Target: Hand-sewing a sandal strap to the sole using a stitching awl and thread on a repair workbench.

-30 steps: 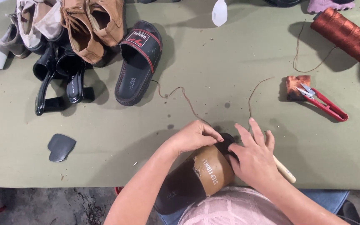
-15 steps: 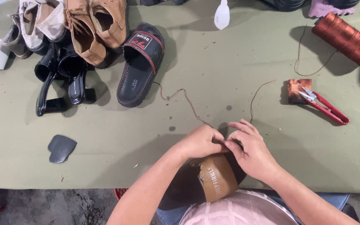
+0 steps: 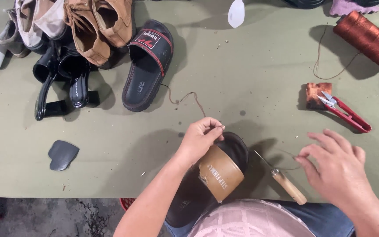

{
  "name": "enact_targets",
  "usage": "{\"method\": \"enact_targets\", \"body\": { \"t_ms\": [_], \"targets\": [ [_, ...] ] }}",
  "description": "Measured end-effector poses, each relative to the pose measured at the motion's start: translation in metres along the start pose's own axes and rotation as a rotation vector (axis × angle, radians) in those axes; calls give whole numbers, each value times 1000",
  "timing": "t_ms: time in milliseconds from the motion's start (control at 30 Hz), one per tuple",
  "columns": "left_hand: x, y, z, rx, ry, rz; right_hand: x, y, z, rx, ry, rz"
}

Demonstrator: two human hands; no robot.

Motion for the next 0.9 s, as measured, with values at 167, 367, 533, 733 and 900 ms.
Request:
{"method": "enact_targets", "body": {
  "t_ms": [167,367,533,733,900],
  "targets": [
    [-10,-12,44,256,224,89,-68,14,-84,-277,310,397],
    [-7,-52,103,580,3,44,-39,40,-160,-277,792,98],
    [4,-85,126,640,-132,-182,-37,31,-179,-216,1318,-395],
    [-68,-61,127,607,-442,80,0,10,-36,111,1081,-360],
    [-138,-61,123,616,-680,336,22,-3,112,300,1023,209]
  ]
}}
Point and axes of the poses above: each hand's wrist, its own y-axis towards the middle knuckle, its own x-axis out of the palm, z = x × y, the point moved 10 cm from there along y, towards the middle knuckle, and after that the axes turned 6 degrees about z, right-handed, at the moved point
